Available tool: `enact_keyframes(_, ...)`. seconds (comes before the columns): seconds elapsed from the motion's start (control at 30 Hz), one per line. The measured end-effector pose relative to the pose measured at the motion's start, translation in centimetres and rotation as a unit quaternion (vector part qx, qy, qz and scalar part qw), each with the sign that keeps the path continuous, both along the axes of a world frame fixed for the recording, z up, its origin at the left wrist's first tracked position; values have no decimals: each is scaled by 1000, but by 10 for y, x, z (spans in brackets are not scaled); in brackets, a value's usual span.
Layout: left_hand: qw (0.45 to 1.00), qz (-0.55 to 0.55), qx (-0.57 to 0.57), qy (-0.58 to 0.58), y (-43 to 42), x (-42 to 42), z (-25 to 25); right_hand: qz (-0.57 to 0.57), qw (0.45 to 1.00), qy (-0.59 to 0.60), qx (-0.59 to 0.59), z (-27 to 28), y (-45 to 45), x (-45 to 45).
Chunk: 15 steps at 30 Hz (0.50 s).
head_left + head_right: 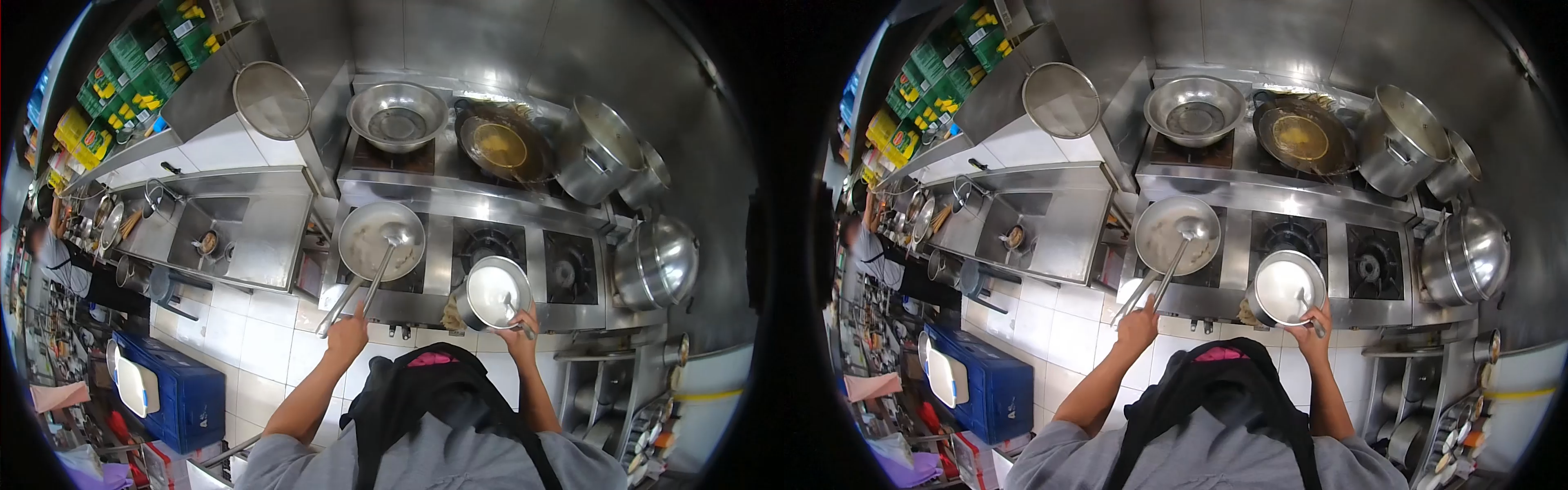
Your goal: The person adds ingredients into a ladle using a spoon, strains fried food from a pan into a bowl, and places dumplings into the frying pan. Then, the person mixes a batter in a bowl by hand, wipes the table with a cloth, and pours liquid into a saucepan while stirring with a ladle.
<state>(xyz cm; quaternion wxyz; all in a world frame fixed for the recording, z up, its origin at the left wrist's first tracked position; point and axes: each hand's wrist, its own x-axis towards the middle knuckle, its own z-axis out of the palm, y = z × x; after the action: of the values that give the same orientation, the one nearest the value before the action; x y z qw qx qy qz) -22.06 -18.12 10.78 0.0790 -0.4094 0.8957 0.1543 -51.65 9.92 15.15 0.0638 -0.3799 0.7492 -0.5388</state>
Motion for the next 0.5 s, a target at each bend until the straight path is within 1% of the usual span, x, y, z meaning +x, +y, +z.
enact_keyframes(0.07,1000,2,-10,-4,3,27,-3,-16,1000,0,-3,0,6,3)
enact_keyframes(0.13,999,14,-23,-21,-3,57,-12,-11,999,40,-8,-7,15,1)
enact_keyframes(0.17,998,27,-16,-47,-10,68,-9,-15,999,38,-8,-7,18,3)
enact_keyframes(0.27,998,32,-29,-49,-25,89,24,-19,999,3,-35,-9,25,7)
enact_keyframes(0.33,998,39,-34,-18,-33,101,41,-12,999,-32,-29,-11,29,6)
enact_keyframes(0.37,999,46,-24,3,-36,106,56,-13,999,-34,-28,-11,29,7)
enact_keyframes(0.4,998,59,11,4,-36,106,79,-16,999,-30,-32,-8,30,8)
enact_keyframes(0.47,998,53,16,-5,-33,112,89,-15,999,-25,-33,-6,30,9)
enact_keyframes(0.5,999,43,24,14,-31,117,79,-11,998,-36,-49,-5,29,10)
